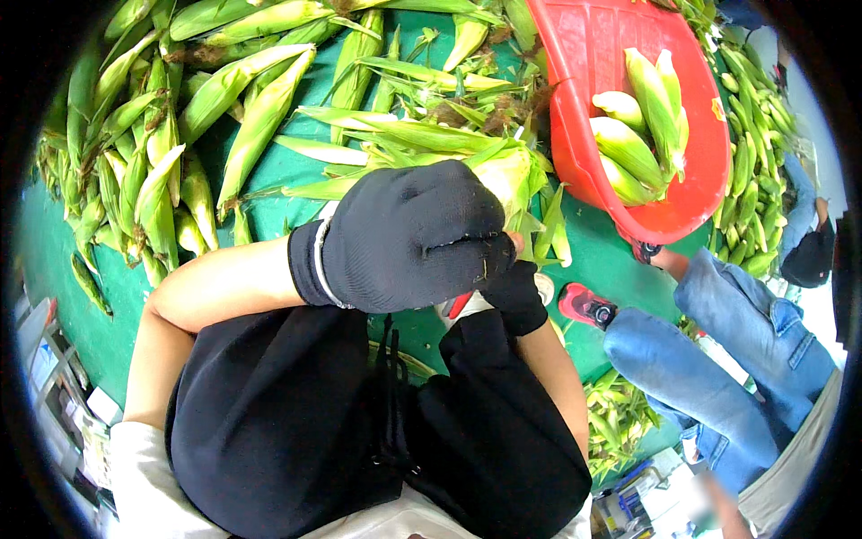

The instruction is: The person processes corn by cutting off the ends and peeling back the husks using shears, placing the cleaned corn into a red plastic bin.

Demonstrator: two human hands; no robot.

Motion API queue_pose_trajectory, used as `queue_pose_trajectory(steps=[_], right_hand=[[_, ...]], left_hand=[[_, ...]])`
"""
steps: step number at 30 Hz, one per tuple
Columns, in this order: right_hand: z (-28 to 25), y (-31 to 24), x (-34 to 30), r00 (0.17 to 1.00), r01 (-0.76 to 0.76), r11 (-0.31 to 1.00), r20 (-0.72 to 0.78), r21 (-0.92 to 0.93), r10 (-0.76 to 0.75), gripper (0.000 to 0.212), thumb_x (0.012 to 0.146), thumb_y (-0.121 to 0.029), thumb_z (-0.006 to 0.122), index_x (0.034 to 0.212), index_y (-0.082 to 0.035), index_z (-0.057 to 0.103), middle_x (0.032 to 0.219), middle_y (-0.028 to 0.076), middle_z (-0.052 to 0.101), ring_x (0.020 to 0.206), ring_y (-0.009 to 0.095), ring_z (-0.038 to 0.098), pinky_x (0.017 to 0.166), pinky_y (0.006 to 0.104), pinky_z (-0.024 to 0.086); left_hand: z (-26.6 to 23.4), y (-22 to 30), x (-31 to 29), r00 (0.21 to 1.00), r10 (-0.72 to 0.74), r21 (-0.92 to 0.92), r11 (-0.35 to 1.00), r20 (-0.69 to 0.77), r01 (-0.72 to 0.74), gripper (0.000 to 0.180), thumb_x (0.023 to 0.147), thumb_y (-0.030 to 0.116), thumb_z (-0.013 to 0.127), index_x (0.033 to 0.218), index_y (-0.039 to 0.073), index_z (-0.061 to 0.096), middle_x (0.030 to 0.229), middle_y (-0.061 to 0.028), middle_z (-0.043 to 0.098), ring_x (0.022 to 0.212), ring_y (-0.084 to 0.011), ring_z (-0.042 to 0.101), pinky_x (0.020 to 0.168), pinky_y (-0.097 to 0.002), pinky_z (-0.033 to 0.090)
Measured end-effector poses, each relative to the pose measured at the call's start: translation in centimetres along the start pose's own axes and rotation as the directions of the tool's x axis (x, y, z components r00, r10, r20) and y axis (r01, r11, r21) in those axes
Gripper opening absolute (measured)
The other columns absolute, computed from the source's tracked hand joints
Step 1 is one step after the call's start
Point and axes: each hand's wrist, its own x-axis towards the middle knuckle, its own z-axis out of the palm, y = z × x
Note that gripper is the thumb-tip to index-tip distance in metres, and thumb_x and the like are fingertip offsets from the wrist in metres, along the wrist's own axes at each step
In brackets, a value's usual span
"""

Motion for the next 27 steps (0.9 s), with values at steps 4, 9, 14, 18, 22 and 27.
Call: queue_pose_trajectory(steps=[4, 9, 14, 18, 22, 27], right_hand=[[-0.1, 0.5, -0.9, 0.993, -0.110, 0.985, 0.064, 0.134, 0.102, 0.061, 0.071, -0.016, 0.063, 0.122, -0.003, 0.033, 0.108, 0.010, 0.051, 0.099, 0.020, 0.053, 0.086, 0.0321, 0.043], [-0.5, -0.4, 0.0, 0.992, -0.051, 0.995, 0.111, -0.091, 0.061, 0.072, 0.060, -0.024, 0.075, 0.119, -0.005, 0.037, 0.105, 0.009, 0.052, 0.096, 0.021, 0.053, 0.084, 0.0340, 0.044], [-0.3, -0.7, 0.3, 0.995, 0.099, 0.994, -0.008, 0.052, -0.099, 0.079, 0.059, -0.020, 0.076, 0.122, -0.001, 0.033, 0.110, 0.011, 0.045, 0.102, 0.022, 0.046, 0.087, 0.0344, 0.038], [-1.1, 0.4, 1.0, 0.999, 0.003, 0.966, -0.046, 0.257, 0.009, 0.073, 0.065, -0.022, 0.071, 0.124, -0.002, 0.035, 0.112, 0.012, 0.048, 0.107, 0.022, 0.045, 0.094, 0.0364, 0.035], [-7.0, 0.6, 0.8, 0.978, -0.004, 0.885, -0.183, 0.465, 0.101, 0.066, 0.071, -0.026, 0.066, 0.124, -0.001, 0.037, 0.113, 0.015, 0.050, 0.106, 0.023, 0.047, 0.092, 0.0378, 0.038], [-14.5, 0.1, -0.7, 0.844, 0.243, 0.652, -0.488, 0.718, 0.223, 0.061, 0.073, -0.028, 0.064, 0.121, 0.001, 0.040, 0.112, 0.015, 0.051, 0.103, 0.024, 0.050, 0.087, 0.0382, 0.042]], left_hand=[[-0.2, 0.5, 0.3, 0.998, 0.006, -0.067, 0.998, 0.069, -0.001, 0.015, 0.066, 0.010, 0.072, 0.079, 0.013, 0.063, 0.070, -0.0027, 0.053, 0.057, -0.0206, 0.052, 0.045, -0.0307, 0.040], [0.4, 0.3, 0.4, 0.996, -0.024, 0.006, 1.000, 0.081, 0.023, 0.023, 0.056, 0.011, 0.062, 0.078, 0.008, 0.061, 0.079, -0.0078, 0.054, 0.065, -0.0231, 0.055, 0.044, -0.0290, 0.044], [-1.7, -3.0, 2.8, 0.863, -0.476, -0.326, 0.799, 0.171, 0.506, 0.010, 0.076, 0.004, 0.061, 0.083, -0.001, 0.057, 0.078, -0.0070, 0.052, 0.069, -0.0157, 0.052, 0.063, -0.0266, 0.041], [-5.5, -7.8, 0.8, 0.591, -0.801, -0.475, 0.485, 0.095, 0.734, 0.025, 0.083, 0.018, 0.056, 0.103, 0.002, 0.059, 0.100, -0.0039, 0.059, 0.087, -0.0117, 0.054, 0.076, -0.0254, 0.044], [-9.8, -14.6, -9.7, 0.521, -0.848, 0.228, 0.490, -0.100, 0.841, 0.032, 0.083, 0.025, 0.056, 0.107, 0.003, 0.057, 0.102, -0.0120, 0.060, 0.093, -0.0219, 0.057, 0.081, -0.0311, 0.044], [-10.5, -14.3, -21.9, 0.286, -0.958, 0.646, 0.218, 0.000, 0.731, 0.059, 0.075, 0.043, 0.062, 0.116, 0.002, 0.049, 0.109, -0.0210, 0.055, 0.102, -0.0350, 0.052, 0.089, -0.0391, 0.041]])
